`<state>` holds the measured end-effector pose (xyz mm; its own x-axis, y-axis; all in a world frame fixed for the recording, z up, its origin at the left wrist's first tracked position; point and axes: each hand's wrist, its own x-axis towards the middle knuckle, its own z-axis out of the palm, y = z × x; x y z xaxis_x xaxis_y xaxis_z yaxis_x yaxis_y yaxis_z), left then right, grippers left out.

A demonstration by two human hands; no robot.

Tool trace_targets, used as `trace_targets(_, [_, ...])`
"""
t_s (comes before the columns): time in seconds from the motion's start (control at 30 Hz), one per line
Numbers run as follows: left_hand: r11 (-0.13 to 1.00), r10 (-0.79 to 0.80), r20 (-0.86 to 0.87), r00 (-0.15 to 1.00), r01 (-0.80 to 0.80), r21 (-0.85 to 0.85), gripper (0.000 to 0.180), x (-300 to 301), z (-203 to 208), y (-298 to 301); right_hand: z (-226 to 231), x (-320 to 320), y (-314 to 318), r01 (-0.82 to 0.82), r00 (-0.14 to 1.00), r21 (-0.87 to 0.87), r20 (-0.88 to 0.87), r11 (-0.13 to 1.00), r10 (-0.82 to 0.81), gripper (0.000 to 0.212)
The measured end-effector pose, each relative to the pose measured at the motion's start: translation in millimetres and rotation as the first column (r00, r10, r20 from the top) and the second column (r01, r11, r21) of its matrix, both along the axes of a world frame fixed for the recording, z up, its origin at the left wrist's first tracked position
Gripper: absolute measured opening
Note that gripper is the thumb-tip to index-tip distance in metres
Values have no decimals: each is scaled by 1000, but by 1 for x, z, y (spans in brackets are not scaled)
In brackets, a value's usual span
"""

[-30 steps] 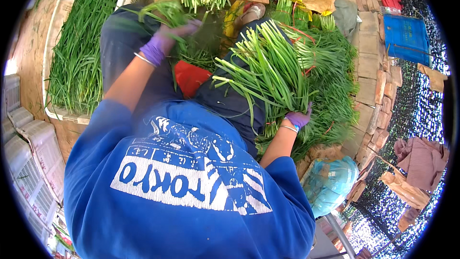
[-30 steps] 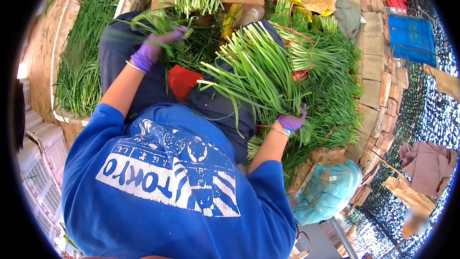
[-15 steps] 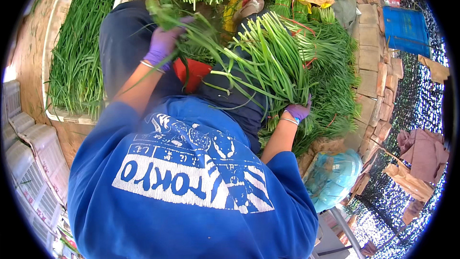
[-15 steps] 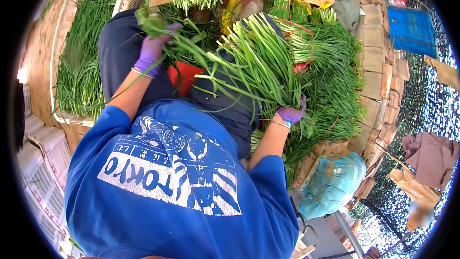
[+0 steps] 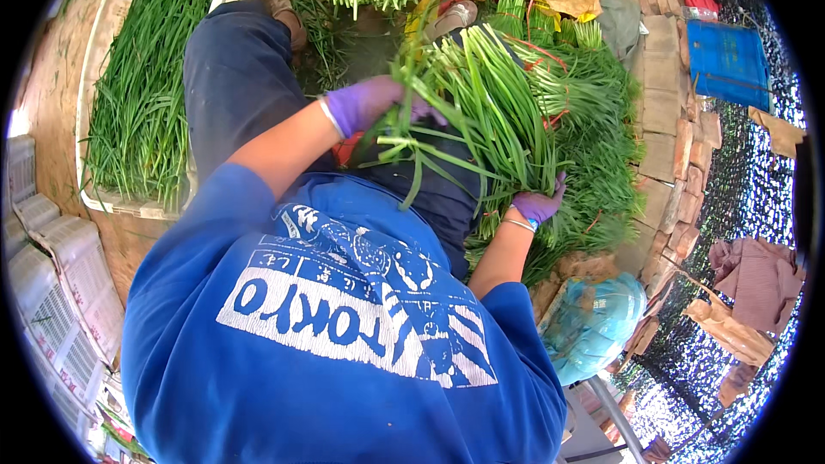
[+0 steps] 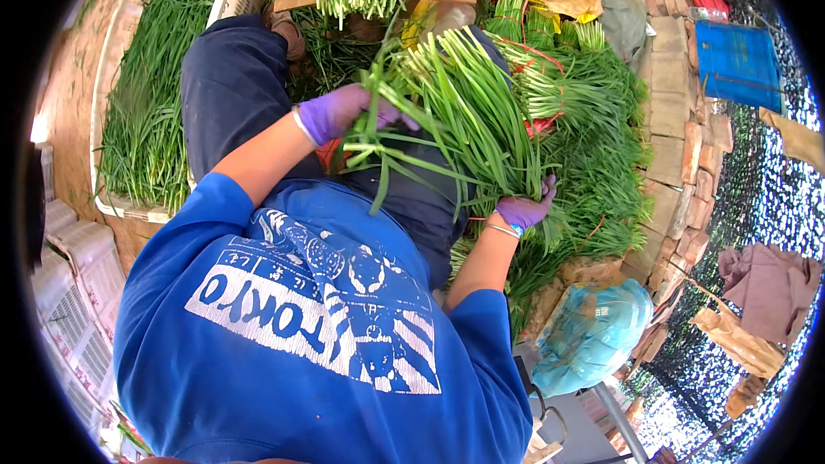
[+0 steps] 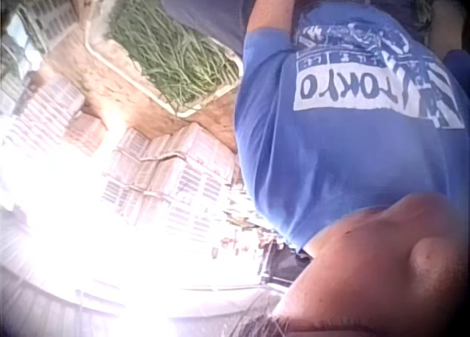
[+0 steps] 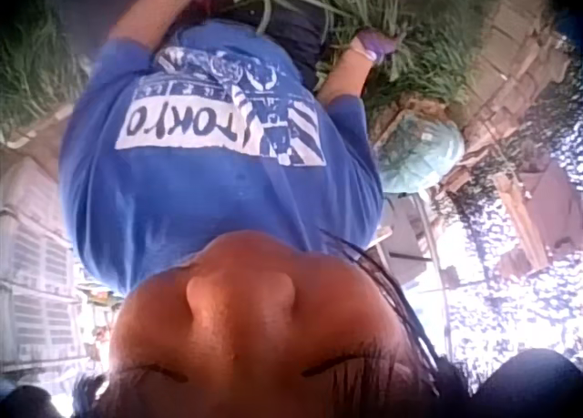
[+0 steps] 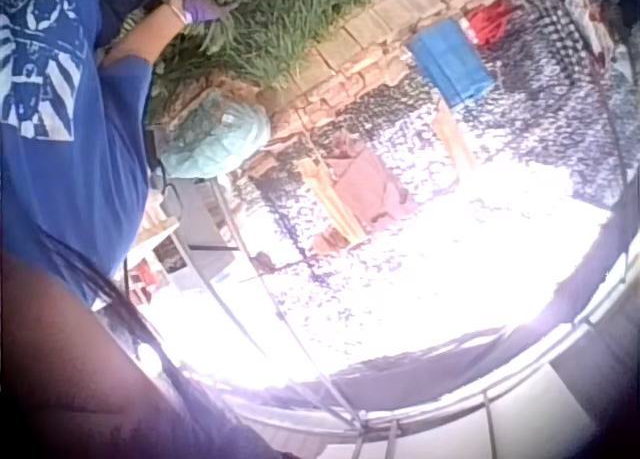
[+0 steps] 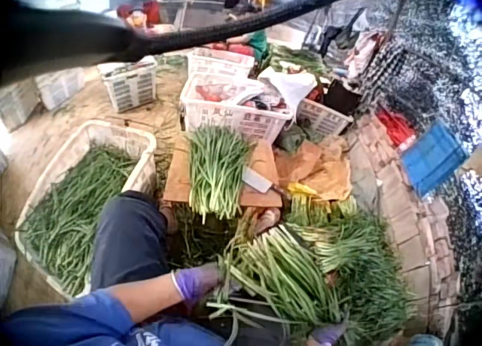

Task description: The person sorts through green chives, gathers them into bundles, ties each bundle with a red band, and uses a knife to trim the ends of the stalks on a wooden board.

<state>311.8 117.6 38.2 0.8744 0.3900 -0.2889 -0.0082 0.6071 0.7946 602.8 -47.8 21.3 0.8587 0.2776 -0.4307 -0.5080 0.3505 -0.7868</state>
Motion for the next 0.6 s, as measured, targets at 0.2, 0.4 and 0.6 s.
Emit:
trace_targets(0.2, [933,344,143,928,-355,56,32,-92,-18,26,-26,7,-10,-88,995,-14,-44,996,87,41])
trace_targets(0.4, [917,107,-176,978,-29,398,49,-81,17,3,-15,-1,5,-63,998,17,-28,998,63,37])
trace_targets(0.6, [672,16,-223,975,155,724,41,-19,21,-37,-11,0,1,-96,994,-2,47,995,96,37])
